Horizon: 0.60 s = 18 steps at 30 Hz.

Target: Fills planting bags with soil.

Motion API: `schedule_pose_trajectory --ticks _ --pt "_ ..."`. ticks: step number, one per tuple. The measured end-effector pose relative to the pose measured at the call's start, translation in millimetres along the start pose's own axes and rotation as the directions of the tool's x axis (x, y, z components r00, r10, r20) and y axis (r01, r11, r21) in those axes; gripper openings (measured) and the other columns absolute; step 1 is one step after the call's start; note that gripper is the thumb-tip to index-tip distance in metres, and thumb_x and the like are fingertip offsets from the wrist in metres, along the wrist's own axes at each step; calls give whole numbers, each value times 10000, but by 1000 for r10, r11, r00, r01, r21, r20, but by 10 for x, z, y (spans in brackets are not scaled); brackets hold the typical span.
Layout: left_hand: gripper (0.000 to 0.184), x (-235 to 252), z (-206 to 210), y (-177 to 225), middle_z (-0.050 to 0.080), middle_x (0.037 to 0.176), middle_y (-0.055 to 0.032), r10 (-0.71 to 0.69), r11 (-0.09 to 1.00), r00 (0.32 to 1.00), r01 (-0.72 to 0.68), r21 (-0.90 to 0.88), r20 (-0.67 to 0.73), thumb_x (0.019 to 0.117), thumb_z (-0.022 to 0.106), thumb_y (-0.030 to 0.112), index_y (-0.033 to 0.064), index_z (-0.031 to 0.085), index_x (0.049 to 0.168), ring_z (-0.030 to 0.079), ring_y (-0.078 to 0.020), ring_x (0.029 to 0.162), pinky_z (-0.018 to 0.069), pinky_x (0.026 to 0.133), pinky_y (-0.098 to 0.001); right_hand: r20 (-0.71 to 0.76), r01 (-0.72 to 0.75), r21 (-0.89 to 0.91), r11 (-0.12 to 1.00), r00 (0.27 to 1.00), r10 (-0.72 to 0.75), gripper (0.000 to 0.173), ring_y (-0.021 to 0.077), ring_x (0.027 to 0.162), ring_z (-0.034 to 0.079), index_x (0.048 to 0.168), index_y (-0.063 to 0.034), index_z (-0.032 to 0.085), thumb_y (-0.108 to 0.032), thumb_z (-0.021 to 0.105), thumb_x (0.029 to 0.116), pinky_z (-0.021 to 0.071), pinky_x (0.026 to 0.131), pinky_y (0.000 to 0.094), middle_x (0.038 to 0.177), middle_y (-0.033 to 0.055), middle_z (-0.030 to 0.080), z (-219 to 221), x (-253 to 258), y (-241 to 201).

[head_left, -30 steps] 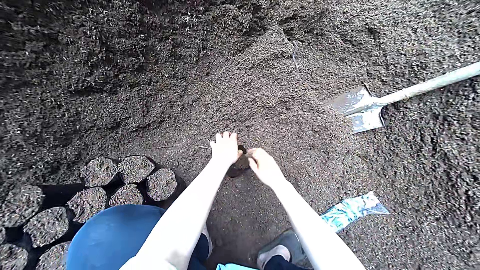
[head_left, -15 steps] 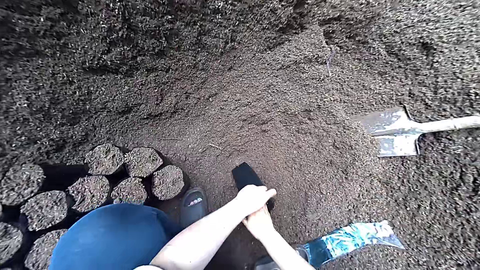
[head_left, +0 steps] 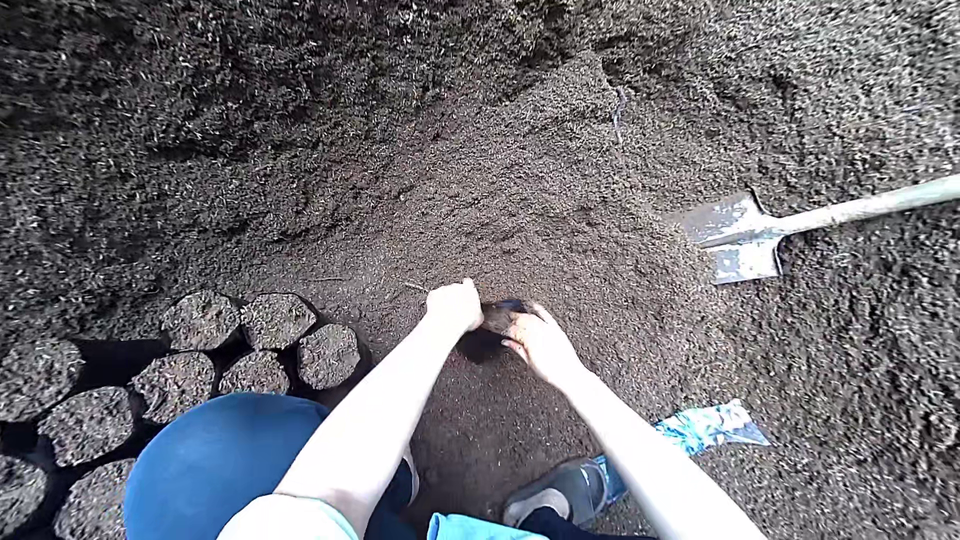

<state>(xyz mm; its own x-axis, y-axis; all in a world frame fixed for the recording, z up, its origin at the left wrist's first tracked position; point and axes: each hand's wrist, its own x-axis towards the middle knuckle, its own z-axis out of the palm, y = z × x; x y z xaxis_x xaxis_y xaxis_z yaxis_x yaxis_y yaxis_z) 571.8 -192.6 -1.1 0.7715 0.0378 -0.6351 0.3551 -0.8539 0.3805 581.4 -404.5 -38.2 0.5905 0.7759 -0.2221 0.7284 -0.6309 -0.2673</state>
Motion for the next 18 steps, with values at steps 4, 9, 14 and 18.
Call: schedule_pose_trajectory --ticks 4,9,14,18 --pt "781 216 278 246 414 1546 -250 152 974 987 -142 178 -46 862 793 298 132 449 1543 382 -494 1418 409 1003 -716 -83 119 -100 988 988 -127 238 321 1390 525 1095 -70 753 -138 531 1045 240 1219 637 1226 107 721 104 -31 54" --pt "380 579 511 225 675 1298 -173 590 775 807 -578 257 38 1120 367 231 75 665 1298 634 -393 1219 468 1006 -628 -176 3 -160 987 984 -31 224 375 1284 587 1066 -123 774 -212 571 1032 370 1151 586 1230 153 699 17 -274 -17" --pt "350 265 559 75 671 1277 -201 654 738 754 -654 165 61 1118 423 226 148 609 1403 648 -418 1185 496 974 -615 -388 51 -25 998 920 -57 214 318 1167 659 991 -100 757 -263 619 1006 527 1022 455 1183 120 718 41 -697 -227" --pt "366 170 771 -56 682 1253 -201 662 748 749 -661 60 5 1122 389 254 162 607 1402 654 -410 1181 499 970 -613 36 -248 251 936 968 247 490 262 1421 498 1378 23 608 -338 485 1071 383 1191 368 1497 174 547 93 -608 -716"
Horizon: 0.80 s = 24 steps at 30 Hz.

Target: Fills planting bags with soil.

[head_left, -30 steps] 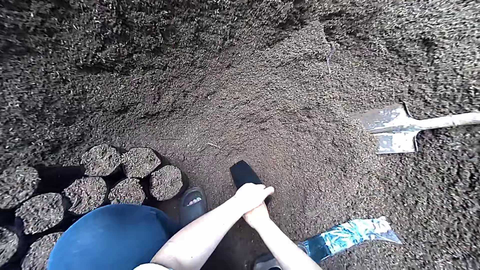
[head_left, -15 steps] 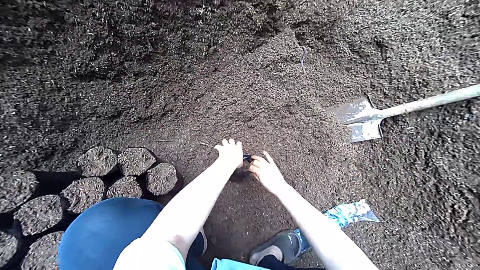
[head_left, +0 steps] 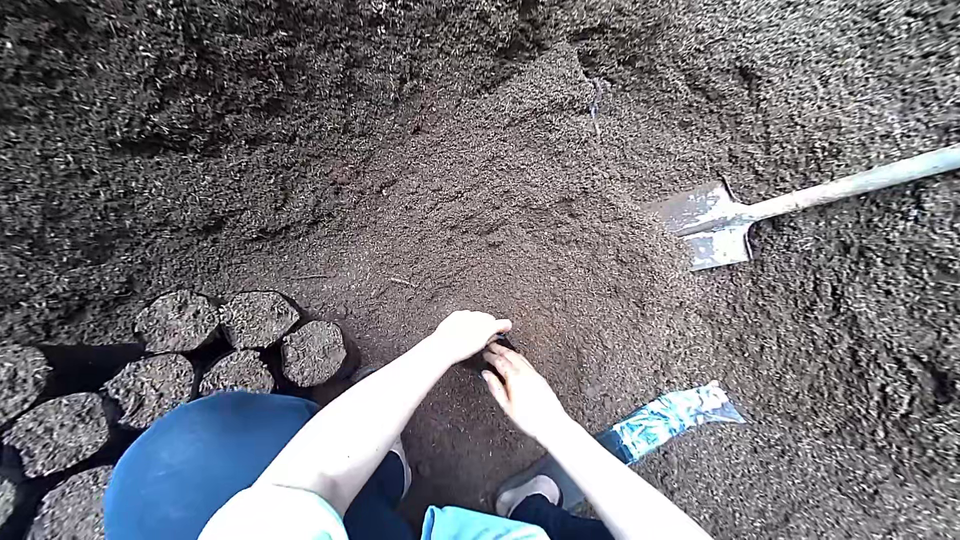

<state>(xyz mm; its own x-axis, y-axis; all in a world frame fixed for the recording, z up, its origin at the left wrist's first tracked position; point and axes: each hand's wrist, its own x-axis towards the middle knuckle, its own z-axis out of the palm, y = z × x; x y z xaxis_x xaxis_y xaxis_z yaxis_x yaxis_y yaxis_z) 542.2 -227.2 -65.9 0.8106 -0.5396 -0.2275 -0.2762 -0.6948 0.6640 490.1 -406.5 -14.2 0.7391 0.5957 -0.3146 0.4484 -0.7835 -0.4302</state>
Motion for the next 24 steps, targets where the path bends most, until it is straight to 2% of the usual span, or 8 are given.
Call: schedule_pose_trajectory --ticks 2,5,10,13,16,20,22,24 --pt "372 -40 110 37 686 1238 -202 5 999 1000 -5 -37 -15 1123 377 269 158 604 1397 660 -412 1166 506 956 -620 216 -166 -11 986 962 165 821 303 1537 306 1553 59 348 -547 521 1025 276 1253 412 1629 246 324 116 138 -4" --pt "392 -108 215 181 681 1258 -211 -20 992 1000 19 -128 -1 1135 349 288 156 596 1409 653 -421 1182 499 983 -623 200 -98 -90 991 973 114 1066 376 1539 273 1514 99 390 -761 531 899 254 1262 452 1601 303 336 477 141 171" --pt "412 -110 360 319 673 1228 -221 -47 978 999 52 -204 28 1144 298 268 130 580 1411 655 -412 1152 493 990 -588 275 -37 -212 977 957 96 830 341 1480 402 1403 -1 595 -692 485 957 262 1252 469 1506 219 522 723 163 216" --pt "416 -60 372 300 673 1214 -225 -39 978 999 44 -204 28 1145 284 257 108 573 1404 657 -407 1150 496 987 -574 370 -42 -301 953 916 157 671 344 1453 444 1397 -44 612 -574 465 1014 289 1230 506 1478 200 557 731 283 192" --pt "415 -2 312 273 678 1224 -228 -73 973 997 77 -217 24 1143 302 282 108 581 1396 650 -413 1176 494 1000 -588 424 -42 -320 947 887 183 677 349 1476 404 1445 -50 562 -570 443 1029 267 1239 519 1518 203 513 684 433 246" --pt "364 1 -61 49 696 1181 -245 -106 953 983 58 -298 -149 1122 401 252 44 616 1331 666 -411 1161 506 1010 -588 418 82 -322 943 906 63 907 347 1561 231 1555 20 377 -694 417 996 92 1294 490 1633 230 335 320 714 286" --pt "330 -48 -346 -92 711 1128 -231 -124 945 955 30 -327 -271 1111 435 215 10 643 1266 692 -381 1102 525 990 -560 313 154 -285 946 948 -60 766 344 1511 351 1500 -1 482 -599 473 1020 207 1271 500 1572 214 446 -8 827 182" --pt "286 -51 -557 -248 724 1100 -201 -145 943 930 26 -332 -338 1095 491 205 19 665 1224 706 -351 1063 536 973 -554 174 199 -253 947 972 -158 489 350 1308 585 1284 -13 665 -418 511 1056 425 1132 524 1339 194 651 -344 887 118"
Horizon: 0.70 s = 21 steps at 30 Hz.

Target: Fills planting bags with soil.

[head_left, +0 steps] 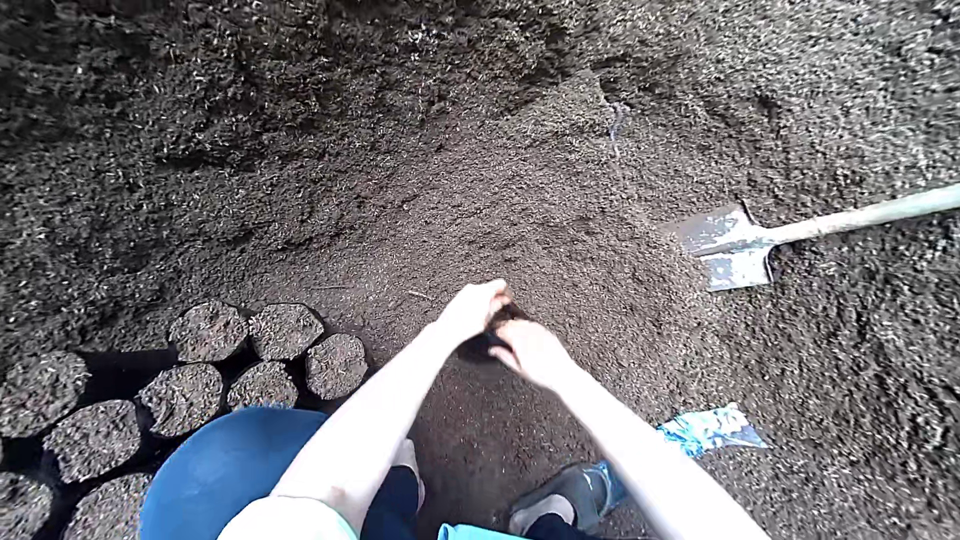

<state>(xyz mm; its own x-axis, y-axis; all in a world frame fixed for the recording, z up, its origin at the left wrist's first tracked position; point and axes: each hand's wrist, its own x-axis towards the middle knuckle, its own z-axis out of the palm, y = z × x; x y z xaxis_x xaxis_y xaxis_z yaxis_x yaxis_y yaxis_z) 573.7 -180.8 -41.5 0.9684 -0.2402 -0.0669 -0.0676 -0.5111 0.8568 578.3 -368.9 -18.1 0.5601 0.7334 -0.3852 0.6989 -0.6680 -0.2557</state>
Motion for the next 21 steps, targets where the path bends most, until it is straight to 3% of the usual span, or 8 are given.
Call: schedule_pose_trajectory --ticks 2,4,6,9,10,12,18,21 --pt "238 73 -134 -101 718 1129 -202 -41 999 999 42 32 -26 1035 605 144 30 668 1235 700 -355 1078 539 976 -559 -139 50 7 999 989 -48 371 325 1194 657 1145 -30 720 -333 520 1069 494 1055 504 1196 156 713 -153 3 156" --pt "380 99 -146 -206 626 1247 -259 -156 978 988 156 138 -9 988 639 53 36 586 1364 648 -408 1143 528 991 -571 -300 36 130 991 954 5 326 285 1301 599 1187 -68 730 -290 525 1067 445 1138 459 1297 118 689 -18 26 419" --pt "384 80 -82 -275 529 1339 -260 -260 939 964 264 222 -49 1003 568 23 86 569 1382 655 -402 1100 569 919 -556 -310 -155 511 845 884 350 365 242 1349 549 1300 -42 671 -265 491 1074 422 1163 413 1384 128 629 267 -1 670" --pt "238 94 -59 -287 492 1420 -230 -290 923 953 304 237 -91 1032 520 35 70 665 1218 649 -374 1127 563 936 -521 246 -321 945 -63 571 783 547 260 1139 642 1449 46 469 -383 354 1128 517 979 397 1339 221 607 902 -43 898" --pt "246 99 -78 -262 480 1459 -214 -300 918 952 306 254 -64 1041 508 44 69 692 1203 638 -364 1165 555 960 -513 440 -228 898 -377 504 743 625 281 1127 639 1478 31 410 -472 319 1118 528 946 398 1358 234 581 1138 -47 949" --pt "298 126 -135 -204 419 1573 -175 -347 893 938 324 313 20 1020 491 14 100 721 1190 607 -361 1259 543 1000 -519 590 23 731 -682 480 649 732 315 1192 619 1527 3 323 -579 303 1085 532 968 412 1432 252 517 1421 35 1035" --pt "371 263 -282 -62 471 1575 -108 -605 740 779 471 480 167 1061 536 269 270 614 1423 571 -364 1331 515 1010 -592 500 398 504 -767 589 635 885 399 1476 364 1643 -180 80 -751 276 996 426 1102 640 1668 192 226 1309 848 1251" --pt "434 243 -293 -86 479 1562 -124 -655 715 725 502 487 214 1025 620 359 320 578 1456 591 -377 1300 518 994 -610 482 452 458 -765 597 641 883 349 1516 310 1629 -328 189 -847 284 921 360 1098 716 1681 96 259 1041 1330 1301"
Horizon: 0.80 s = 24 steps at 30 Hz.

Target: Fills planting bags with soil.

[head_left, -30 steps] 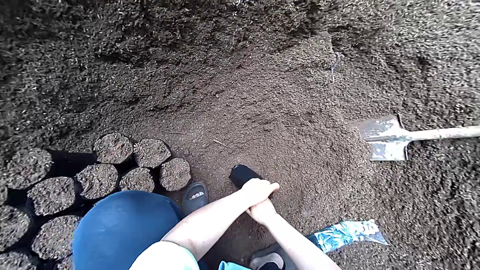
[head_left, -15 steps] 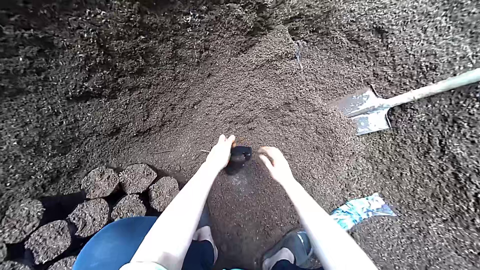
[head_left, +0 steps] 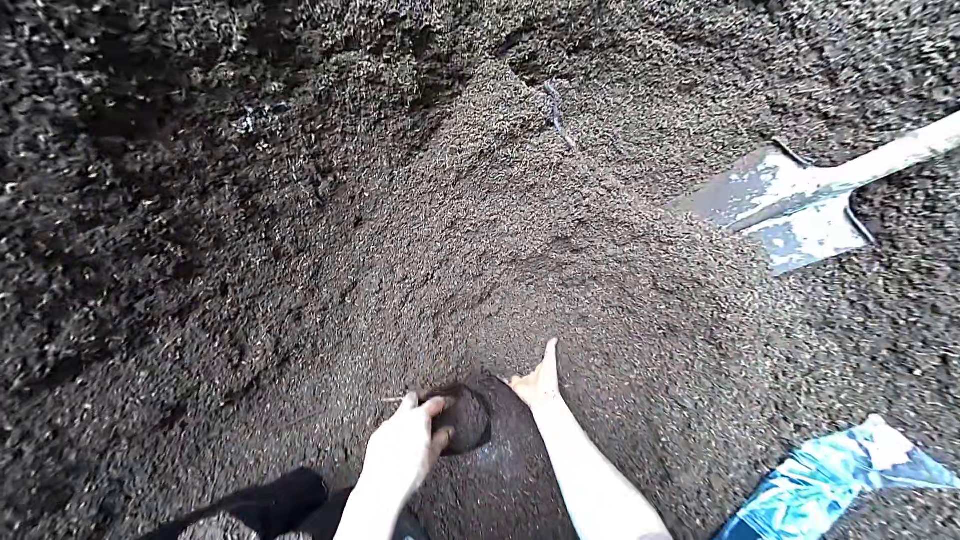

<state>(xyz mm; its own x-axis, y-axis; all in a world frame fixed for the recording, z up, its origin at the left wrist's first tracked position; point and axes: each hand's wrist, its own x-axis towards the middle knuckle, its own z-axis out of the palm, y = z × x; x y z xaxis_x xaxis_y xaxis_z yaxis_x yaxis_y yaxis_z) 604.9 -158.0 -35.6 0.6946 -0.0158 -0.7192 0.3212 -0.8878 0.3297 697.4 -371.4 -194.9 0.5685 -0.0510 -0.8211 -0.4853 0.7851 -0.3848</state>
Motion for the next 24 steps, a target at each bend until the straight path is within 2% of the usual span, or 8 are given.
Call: schedule_pose_trajectory --ticks 3,5,8,13,16,18,20,24 --pt "556 35 43 -175 569 1458 -176 141 976 990 -143 -164 -22 938 663 90 183 570 1478 593 -339 1294 478 1087 -527 72 -6 98 995 997 -1 862 330 1517 317 1612 -364 223 -862 270 909 365 1088 724 1666 66 302 414 168 -5" --pt "590 47 73 -201 586 1441 -163 240 916 967 -255 -310 -87 899 644 39 81 545 1479 599 -271 1272 464 1092 -459 113 -26 123 992 994 12 826 325 1492 359 1591 -363 265 -848 217 924 376 1077 719 1627 62 372 482 239 -9" --pt "722 83 133 -108 384 1651 -36 314 850 946 -319 -419 -83 879 602 65 105 422 1576 432 -127 1471 382 1196 -366 142 -15 60 998 990 7 787 319 1415 451 1564 -309 314 -801 189 963 430 1047 663 1553 92 456 378 172 -46" --pt "739 170 133 64 308 1688 -42 344 822 934 -352 -447 -102 877 623 38 88 405 1582 367 -142 1514 344 1223 -380 369 5 -62 998 929 18 872 356 1187 615 1456 -217 431 -846 140 925 530 904 634 1322 158 617 392 -374 -259" --pt "714 191 146 149 353 1664 -66 335 828 939 -335 -450 -84 894 628 45 99 416 1574 472 -184 1443 413 1170 -419 519 -13 -80 997 853 53 907 348 1135 648 1398 -179 495 -862 150 912 539 916 620 1247 156 661 348 -865 -342" --pt "633 179 162 192 520 1516 -135 305 824 948 -310 -475 -90 911 639 66 90 471 1520 651 -239 1184 536 994 -461 568 -23 -88 996 820 69 894 341 1089 672 1343 -164 535 -860 174 914 561 884 605 1190 154 686 313 -1182 -345" --pt "604 149 189 214 616 1337 -193 289 812 952 -301 -499 -103 916 652 78 62 477 1494 690 -273 1010 563 900 -484 545 6 -131 991 836 67 819 288 1041 693 1296 -169 557 -802 161 960 587 850 537 1134 123 704 279 -1465 -301" --pt "759 101 262 165 593 1414 -195 259 790 949 -316 -525 -180 870 743 49 66 410 1552 622 -295 1255 496 1076 -497 488 290 -360 887 869 -86 460 223 1037 684 1375 -88 512 -390 273 1123 582 894 427 1157 125 684 236 -1688 -146"
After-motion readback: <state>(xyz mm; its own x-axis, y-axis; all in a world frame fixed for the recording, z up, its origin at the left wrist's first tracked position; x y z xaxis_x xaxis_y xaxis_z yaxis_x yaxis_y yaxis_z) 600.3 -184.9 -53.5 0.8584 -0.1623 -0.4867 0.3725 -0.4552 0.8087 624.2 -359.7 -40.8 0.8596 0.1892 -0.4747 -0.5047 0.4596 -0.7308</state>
